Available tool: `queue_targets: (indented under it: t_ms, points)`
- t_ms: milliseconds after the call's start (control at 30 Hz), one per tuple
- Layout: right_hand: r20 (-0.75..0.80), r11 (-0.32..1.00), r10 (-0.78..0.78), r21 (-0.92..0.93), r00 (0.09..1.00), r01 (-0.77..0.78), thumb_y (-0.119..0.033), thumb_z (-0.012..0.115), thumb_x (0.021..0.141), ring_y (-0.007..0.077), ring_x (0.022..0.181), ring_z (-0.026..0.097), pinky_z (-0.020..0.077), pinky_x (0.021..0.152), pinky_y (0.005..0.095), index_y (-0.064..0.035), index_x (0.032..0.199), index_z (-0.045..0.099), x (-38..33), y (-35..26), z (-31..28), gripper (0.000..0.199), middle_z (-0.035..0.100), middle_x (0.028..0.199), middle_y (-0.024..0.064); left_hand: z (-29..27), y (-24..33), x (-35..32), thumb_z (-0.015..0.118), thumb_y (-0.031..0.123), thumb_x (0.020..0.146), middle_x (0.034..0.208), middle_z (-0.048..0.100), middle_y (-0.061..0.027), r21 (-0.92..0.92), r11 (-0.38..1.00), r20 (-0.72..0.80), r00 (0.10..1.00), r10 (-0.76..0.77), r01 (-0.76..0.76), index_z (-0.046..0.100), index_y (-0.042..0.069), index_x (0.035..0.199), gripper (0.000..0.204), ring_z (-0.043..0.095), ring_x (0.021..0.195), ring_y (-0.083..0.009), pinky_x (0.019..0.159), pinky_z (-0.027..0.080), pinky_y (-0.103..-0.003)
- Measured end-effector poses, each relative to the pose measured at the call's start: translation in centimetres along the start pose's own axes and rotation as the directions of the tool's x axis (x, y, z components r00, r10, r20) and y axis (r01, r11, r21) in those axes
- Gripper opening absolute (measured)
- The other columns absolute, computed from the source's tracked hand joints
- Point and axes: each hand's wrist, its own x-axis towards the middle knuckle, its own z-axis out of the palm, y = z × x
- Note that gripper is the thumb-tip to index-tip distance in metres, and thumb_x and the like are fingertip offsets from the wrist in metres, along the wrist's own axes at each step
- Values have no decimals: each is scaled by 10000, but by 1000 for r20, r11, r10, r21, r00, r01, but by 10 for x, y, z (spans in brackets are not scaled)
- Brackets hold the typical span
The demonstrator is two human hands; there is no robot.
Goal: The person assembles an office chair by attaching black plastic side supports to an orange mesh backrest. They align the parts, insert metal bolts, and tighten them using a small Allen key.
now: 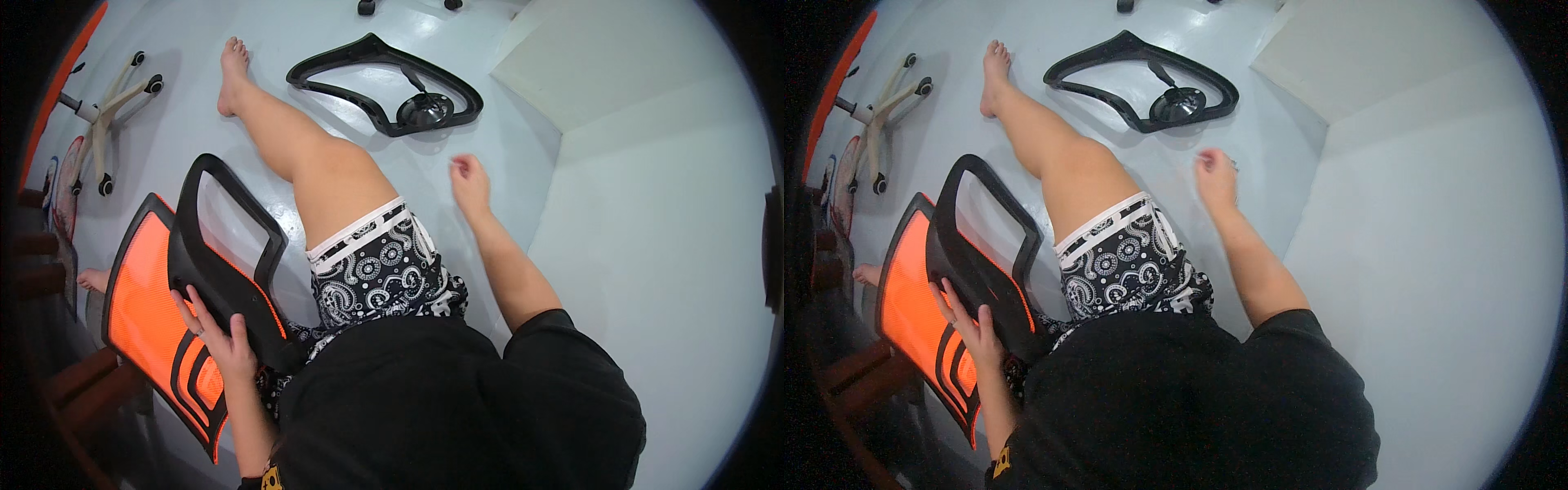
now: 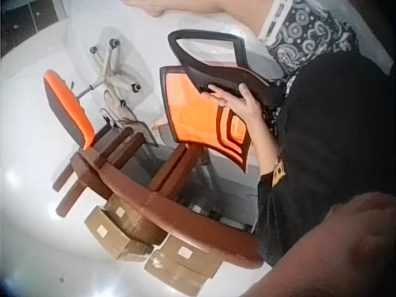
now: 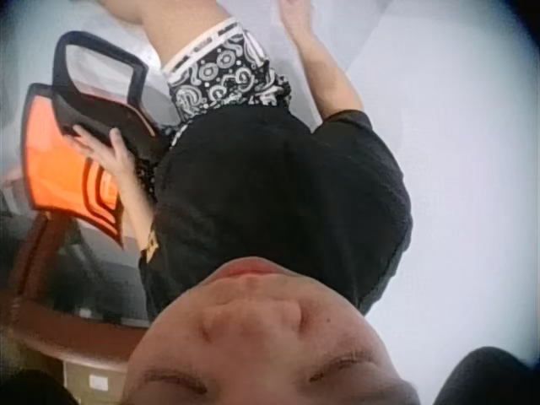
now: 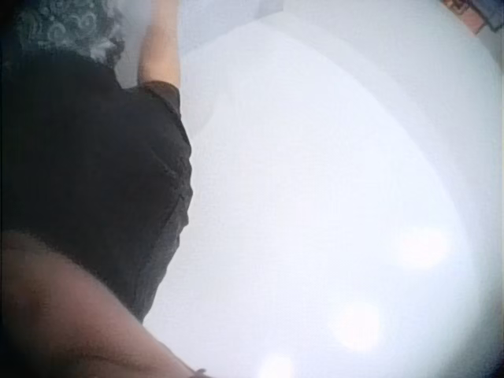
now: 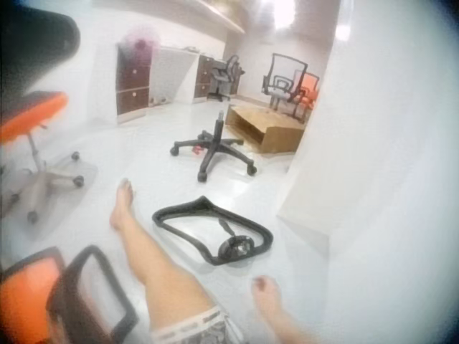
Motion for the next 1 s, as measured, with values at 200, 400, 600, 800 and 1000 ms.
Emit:
queue_targets:
  t_ms: [200,400,600,800,1000]
  points:
    - [24,901,48,-433,999,-33,-212,750,818,367,1027,585,482,888,451,-76,1111,595,-13,133,-5,358,582,1131,167,1,-5,0,525,121,901,1632,51,-186,-20,1000,-102,995,20,-22,251,18,1537,700,102,1501,-341,1200,116,-443]
    - [-24,906,-80,-418,997,63,-152,743,796,353,1023,573,474,880,446,-90,1025,667,-16,152,6,249,607,1065,154,-1,-3,-3,566,174,893,1626,67,-197,-47,998,-69,997,-46,42,261,13,1533,727,124,1495,-351,1197,141,-439]
    - [-125,854,-122,-519,985,41,-74,664,824,336,1001,601,482,896,417,-47,1024,685,-35,190,-22,203,629,1035,168,-4,4,2,638,207,857,1611,85,-240,0,999,-39,998,-49,49,286,16,1523,777,154,1479,-396,1185,195,-444]
    - [-74,815,-121,-577,990,56,-109,636,869,343,983,612,482,878,432,19,1091,671,-37,213,-52,259,646,1076,183,-2,2,0,692,211,844,1601,80,-248,-194,974,-37,991,-127,117,296,7,1512,803,240,1447,-411,1142,303,-451]
    - [-81,774,464,521,882,-359,-94,589,942,241,979,602,499,859,326,25,1207,584,14,191,-37,290,622,1140,143,0,-1,-2,696,250,848,1599,76,-256,-182,982,-105,992,-72,52,308,28,1511,800,284,1423,-447,1144,298,-471]
